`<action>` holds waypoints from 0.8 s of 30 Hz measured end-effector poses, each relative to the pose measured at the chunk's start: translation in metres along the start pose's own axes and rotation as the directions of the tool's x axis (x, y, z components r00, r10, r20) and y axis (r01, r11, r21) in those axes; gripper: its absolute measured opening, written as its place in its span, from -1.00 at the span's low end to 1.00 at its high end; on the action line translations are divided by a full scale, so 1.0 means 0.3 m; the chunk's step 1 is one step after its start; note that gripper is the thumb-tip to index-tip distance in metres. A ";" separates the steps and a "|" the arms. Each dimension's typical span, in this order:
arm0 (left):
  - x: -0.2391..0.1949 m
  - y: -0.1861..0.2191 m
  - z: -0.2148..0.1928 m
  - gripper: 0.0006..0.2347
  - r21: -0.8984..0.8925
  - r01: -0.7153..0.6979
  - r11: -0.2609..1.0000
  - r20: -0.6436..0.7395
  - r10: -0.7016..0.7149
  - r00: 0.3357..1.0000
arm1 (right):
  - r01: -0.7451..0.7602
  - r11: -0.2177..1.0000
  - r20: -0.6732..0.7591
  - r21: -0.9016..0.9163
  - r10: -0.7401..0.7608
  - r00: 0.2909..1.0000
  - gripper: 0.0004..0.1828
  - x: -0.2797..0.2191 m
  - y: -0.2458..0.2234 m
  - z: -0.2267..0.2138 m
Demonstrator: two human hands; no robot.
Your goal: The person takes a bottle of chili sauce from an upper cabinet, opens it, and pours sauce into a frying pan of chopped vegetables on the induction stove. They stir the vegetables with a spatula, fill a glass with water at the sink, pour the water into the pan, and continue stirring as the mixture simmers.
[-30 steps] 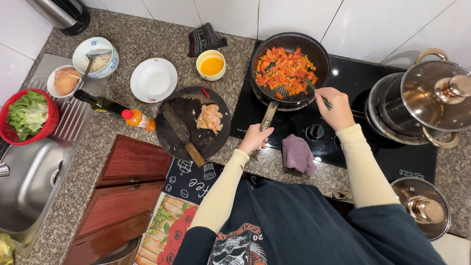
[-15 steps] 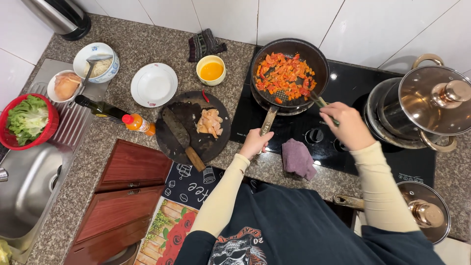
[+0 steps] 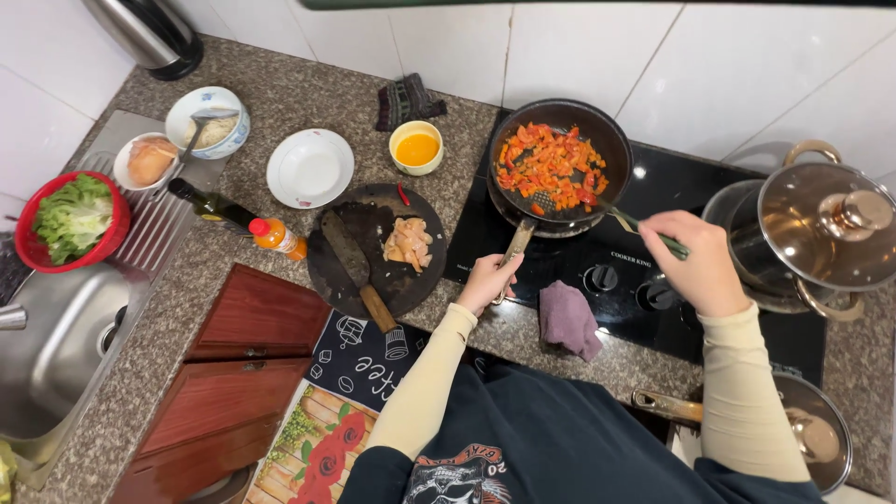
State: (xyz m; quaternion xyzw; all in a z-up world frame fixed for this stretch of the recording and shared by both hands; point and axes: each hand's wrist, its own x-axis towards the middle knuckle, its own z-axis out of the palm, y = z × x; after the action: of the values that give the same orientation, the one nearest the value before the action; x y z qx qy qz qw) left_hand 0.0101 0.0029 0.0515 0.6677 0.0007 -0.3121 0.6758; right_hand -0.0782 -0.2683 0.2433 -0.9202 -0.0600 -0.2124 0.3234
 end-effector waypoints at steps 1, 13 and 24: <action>0.011 -0.025 0.005 -0.65 -0.004 -0.005 1.000 -0.011 0.005 1.000 | 0.011 1.000 0.004 0.004 -0.011 1.000 -0.87 -0.005 -0.003 -0.003; -0.201 0.022 -0.077 -0.63 0.404 -0.331 0.853 -0.458 0.502 0.733 | -0.020 1.000 0.080 0.019 0.019 0.997 -0.89 -0.017 -0.199 -0.001; -0.882 -0.056 -0.505 -0.78 -0.027 -0.491 0.870 -0.663 0.352 0.661 | -0.021 0.667 -0.034 0.745 0.070 0.997 -0.76 0.027 -0.642 0.457</action>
State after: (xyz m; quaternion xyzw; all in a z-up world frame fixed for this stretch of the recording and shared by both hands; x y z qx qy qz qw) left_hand -0.1470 0.2525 0.1304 0.6416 0.1066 0.1017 0.7527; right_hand -0.0703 -0.0325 0.2605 -0.7029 -0.1087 -0.1888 0.6771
